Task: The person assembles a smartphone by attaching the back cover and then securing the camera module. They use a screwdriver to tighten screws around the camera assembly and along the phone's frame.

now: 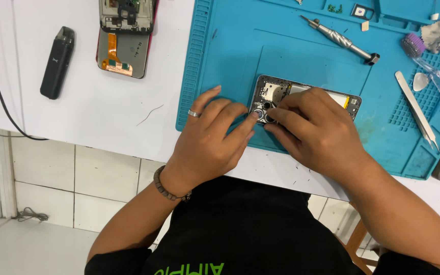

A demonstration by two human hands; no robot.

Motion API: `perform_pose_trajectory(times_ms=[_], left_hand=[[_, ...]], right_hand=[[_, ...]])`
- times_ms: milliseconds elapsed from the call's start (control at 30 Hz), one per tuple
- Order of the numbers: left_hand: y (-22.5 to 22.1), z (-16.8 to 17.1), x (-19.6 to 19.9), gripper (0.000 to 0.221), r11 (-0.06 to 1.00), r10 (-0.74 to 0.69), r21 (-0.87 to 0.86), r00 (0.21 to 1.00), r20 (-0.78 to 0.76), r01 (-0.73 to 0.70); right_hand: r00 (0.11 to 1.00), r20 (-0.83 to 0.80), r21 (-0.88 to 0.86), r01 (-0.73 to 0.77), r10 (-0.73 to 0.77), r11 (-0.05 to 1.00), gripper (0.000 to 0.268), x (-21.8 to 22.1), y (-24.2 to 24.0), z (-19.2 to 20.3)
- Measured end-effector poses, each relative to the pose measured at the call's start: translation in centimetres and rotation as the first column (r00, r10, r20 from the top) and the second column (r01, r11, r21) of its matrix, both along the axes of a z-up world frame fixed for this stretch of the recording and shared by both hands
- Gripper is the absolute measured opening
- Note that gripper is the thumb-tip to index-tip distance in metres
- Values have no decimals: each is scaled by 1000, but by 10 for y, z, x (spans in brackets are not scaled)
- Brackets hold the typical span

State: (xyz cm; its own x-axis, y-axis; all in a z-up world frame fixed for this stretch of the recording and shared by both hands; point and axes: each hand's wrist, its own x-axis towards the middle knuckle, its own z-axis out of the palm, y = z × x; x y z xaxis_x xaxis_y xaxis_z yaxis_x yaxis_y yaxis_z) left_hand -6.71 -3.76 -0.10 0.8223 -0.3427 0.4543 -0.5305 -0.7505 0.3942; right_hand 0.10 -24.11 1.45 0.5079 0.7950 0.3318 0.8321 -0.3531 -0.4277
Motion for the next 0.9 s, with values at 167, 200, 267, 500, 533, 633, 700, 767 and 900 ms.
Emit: perform_pose_trajectory(times_ms=[167, 200, 267, 500, 533, 633, 700, 767, 900], left_hand=[[0, -1, 1, 11, 1000, 2, 25, 1000, 3, -2], [0, -2, 0, 11, 1000, 0, 26, 1000, 12, 0], [-1, -2, -1, 12, 1000, -7, 25, 1000, 14, 7], [-1, -1, -1, 19, 994, -48, 98, 998, 45, 43], [-1, 0, -1, 22, 990, -79, 124, 996, 48, 72], [-2, 2, 0, 23, 989, -88, 121, 994, 57, 81], [-4, 0, 0, 23, 989, -93, 121, 994, 59, 85], [-4, 1, 1, 23, 988, -100, 123, 992, 70, 91], [-6, 2, 2, 26, 986, -103, 138, 991, 82, 91]], right_hand=[[1000, -4, -2, -15, 15, 1000, 19, 2, -3, -1], [1000, -1, -15, -26, 26, 1000, 19, 2, -4, -1], [999, -5, -28, -33, 33, 999, 19, 3, -8, 0], [998, 60, -57, 4, 0, 998, 17, -4, -19, 11], [995, 104, -103, 9, 2, 995, 19, -8, -19, 11], [985, 172, -144, 19, 6, 989, 21, -15, -19, 5], [984, 180, -128, 31, -8, 991, 20, -16, -18, 3], [980, 195, -110, 48, -25, 993, 20, -17, -18, 2], [982, 188, -106, 44, -23, 993, 23, -16, -20, 0]])
